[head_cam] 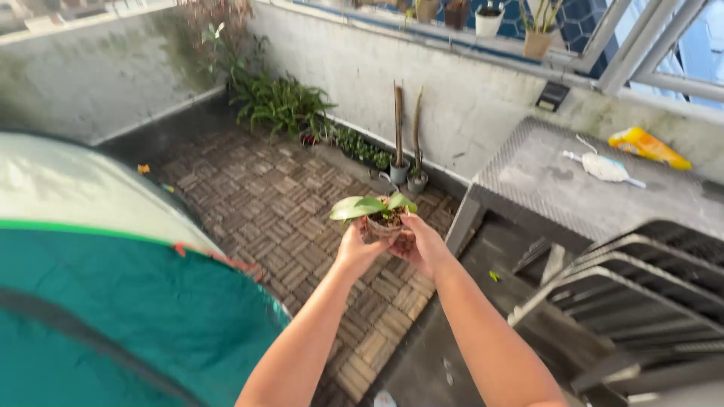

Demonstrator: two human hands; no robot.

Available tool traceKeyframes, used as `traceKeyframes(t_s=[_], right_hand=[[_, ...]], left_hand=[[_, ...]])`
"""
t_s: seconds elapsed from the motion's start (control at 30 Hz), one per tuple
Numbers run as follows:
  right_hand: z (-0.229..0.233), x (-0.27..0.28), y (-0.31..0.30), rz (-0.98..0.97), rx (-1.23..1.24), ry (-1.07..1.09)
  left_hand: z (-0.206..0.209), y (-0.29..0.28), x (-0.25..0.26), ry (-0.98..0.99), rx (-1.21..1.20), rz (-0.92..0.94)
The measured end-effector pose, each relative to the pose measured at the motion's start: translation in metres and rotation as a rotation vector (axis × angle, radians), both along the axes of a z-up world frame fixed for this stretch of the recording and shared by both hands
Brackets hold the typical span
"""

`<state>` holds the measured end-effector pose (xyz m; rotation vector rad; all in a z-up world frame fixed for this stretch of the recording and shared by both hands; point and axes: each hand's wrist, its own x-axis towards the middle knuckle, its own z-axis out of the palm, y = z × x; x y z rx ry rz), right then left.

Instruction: Washing a repotted orchid in a sink and then hanging it on a wire mesh wall in an outdoor garden.

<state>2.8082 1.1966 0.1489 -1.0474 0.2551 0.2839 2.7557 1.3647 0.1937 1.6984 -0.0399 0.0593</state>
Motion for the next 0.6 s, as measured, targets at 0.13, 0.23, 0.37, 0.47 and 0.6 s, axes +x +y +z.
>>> traceKeyframes(t_s=[0.13,0.23,0.37,0.47,0.6], right_hand=[[0.027,0.124,0.009,0.067,-0.049,-0.058],[0.031,0.211,0.014,0.099,-0.040,-0.060],[0.046,0.334,0.023,0.079,-0.058,-0.082],[0.081,0.413,0.036,0.088,-0.080,-0.084],[0.112,0.520,0.061,0.053,-0.102,-0.113]], left_hand=[[0.001,0.016,0.132,-0.026,-0.012,-0.015],[-0.001,0.028,0.217,-0.026,0.017,-0.003],[0.011,0.038,0.342,-0.070,-0.023,-0.105],[0.017,0.057,0.443,-0.224,-0.081,-0.199],[0.095,0.080,0.522,-0.405,-0.124,-0.343]])
